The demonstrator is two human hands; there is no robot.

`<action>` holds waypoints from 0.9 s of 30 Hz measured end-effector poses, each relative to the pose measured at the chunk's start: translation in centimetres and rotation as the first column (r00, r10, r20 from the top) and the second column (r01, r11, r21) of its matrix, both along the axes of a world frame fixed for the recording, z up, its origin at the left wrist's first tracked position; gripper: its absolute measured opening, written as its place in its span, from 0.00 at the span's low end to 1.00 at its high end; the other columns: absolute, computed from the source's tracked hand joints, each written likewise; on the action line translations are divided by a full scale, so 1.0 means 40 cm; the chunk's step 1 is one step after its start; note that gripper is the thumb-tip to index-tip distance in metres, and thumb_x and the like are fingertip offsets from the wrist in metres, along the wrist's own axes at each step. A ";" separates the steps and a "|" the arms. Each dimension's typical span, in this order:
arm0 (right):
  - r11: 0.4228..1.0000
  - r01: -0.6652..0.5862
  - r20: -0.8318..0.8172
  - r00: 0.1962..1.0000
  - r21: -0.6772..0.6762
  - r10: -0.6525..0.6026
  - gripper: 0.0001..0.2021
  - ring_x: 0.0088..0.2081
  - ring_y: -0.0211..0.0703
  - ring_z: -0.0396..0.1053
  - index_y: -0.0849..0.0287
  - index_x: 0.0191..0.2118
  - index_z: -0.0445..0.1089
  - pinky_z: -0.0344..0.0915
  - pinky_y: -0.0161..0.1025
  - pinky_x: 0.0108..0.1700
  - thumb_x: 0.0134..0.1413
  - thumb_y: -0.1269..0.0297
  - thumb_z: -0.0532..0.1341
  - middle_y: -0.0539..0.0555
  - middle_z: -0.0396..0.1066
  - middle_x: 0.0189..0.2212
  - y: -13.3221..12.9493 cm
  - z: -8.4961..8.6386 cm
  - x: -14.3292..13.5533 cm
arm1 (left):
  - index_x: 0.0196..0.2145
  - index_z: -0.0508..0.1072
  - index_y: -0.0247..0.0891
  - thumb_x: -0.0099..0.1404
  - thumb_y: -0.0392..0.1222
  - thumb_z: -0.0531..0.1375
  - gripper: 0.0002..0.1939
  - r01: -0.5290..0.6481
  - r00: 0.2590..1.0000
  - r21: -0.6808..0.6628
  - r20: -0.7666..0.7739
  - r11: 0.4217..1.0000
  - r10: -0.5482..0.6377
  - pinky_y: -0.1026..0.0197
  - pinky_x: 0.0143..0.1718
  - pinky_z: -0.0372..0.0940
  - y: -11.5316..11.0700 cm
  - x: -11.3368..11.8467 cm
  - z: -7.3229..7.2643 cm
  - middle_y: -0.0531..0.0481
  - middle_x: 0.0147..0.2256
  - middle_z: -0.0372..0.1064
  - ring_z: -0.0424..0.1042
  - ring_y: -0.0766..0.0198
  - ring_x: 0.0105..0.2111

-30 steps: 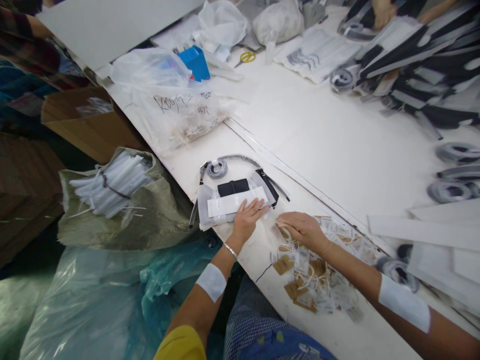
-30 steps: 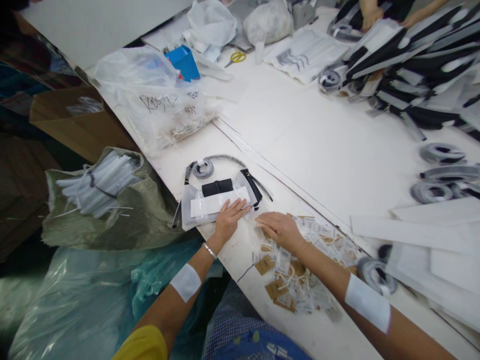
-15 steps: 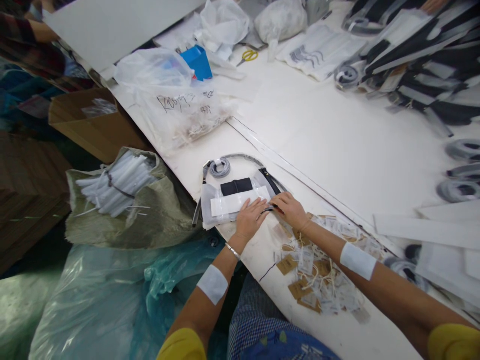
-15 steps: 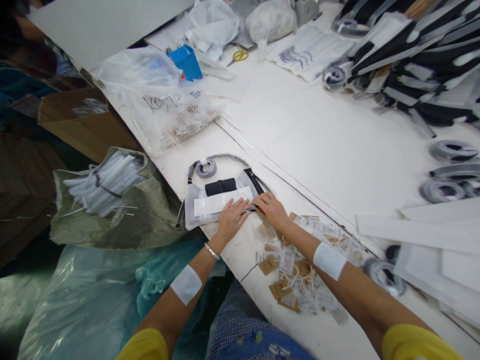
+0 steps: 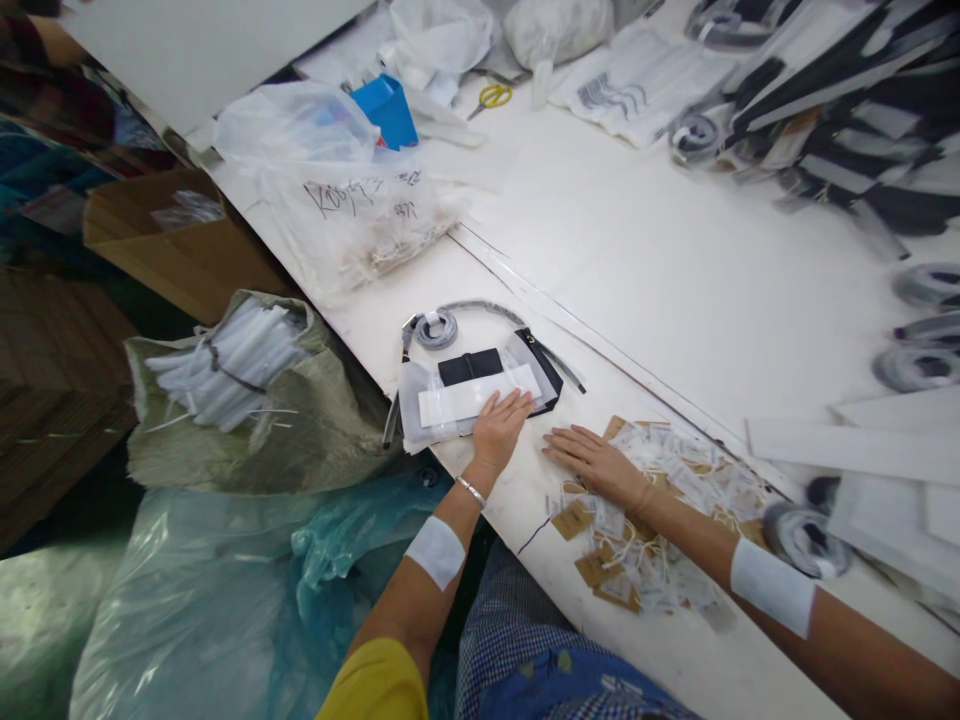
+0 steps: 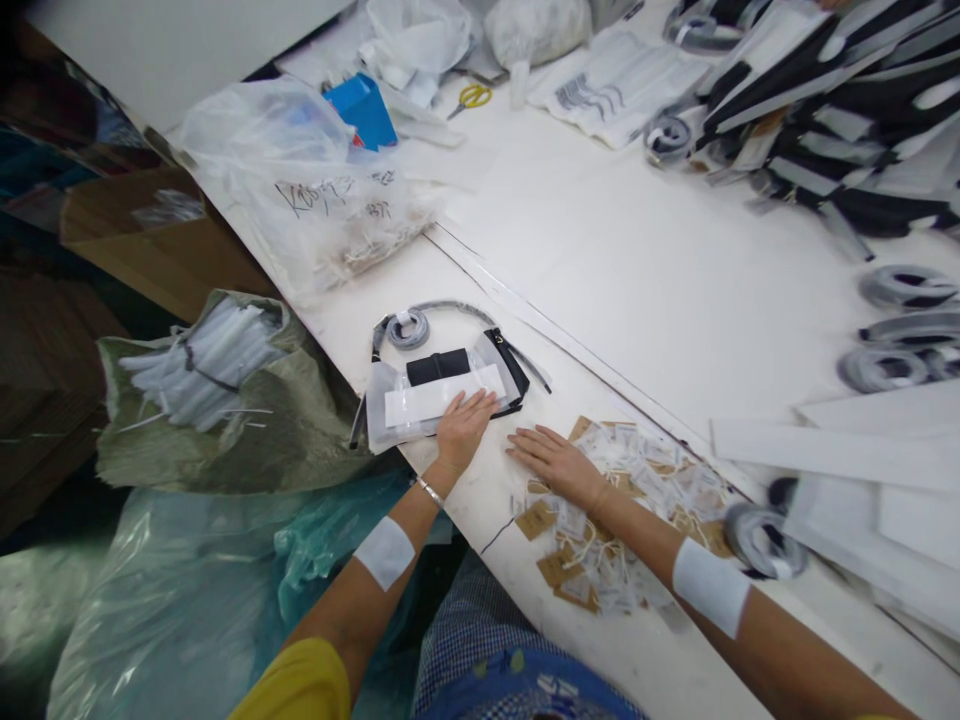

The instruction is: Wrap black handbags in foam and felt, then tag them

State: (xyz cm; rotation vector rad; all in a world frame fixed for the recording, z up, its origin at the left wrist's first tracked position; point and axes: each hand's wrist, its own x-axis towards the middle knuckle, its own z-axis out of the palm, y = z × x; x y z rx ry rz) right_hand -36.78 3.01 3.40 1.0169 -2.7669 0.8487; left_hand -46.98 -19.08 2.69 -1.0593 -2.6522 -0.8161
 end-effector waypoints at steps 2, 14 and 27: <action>0.998 -0.007 -0.009 1.000 -0.062 0.007 0.18 0.61 0.52 0.64 0.58 0.59 0.67 0.62 0.59 0.61 0.66 0.61 0.57 0.62 0.71 0.55 -0.012 -0.019 -0.001 | 0.49 0.74 0.42 0.72 0.36 0.53 0.13 -0.001 1.000 -0.005 -0.007 1.000 0.001 0.45 0.63 0.60 -0.001 -0.001 0.000 0.49 0.52 0.74 0.69 0.59 0.57; 0.958 0.240 -0.013 0.969 -0.160 -0.245 0.17 0.48 0.47 0.76 0.57 0.49 0.75 0.75 0.47 0.48 0.61 0.77 0.54 0.57 0.78 0.45 -0.080 0.034 0.081 | 0.49 0.74 0.43 0.72 0.34 0.53 0.14 -0.017 0.999 0.006 -0.048 1.000 0.017 0.47 0.61 0.63 0.006 -0.002 -0.011 0.49 0.52 0.74 0.69 0.60 0.57; 0.986 0.167 0.096 0.981 0.007 -0.167 0.16 0.43 0.42 0.76 0.50 0.46 0.78 0.73 0.38 0.47 0.60 0.75 0.57 0.48 0.79 0.44 -0.031 0.190 -0.153 | 0.50 0.73 0.43 0.70 0.33 0.55 0.14 -0.019 0.997 0.020 -0.075 1.000 0.020 0.50 0.61 0.62 0.003 0.004 -0.018 0.49 0.52 0.74 0.69 0.62 0.57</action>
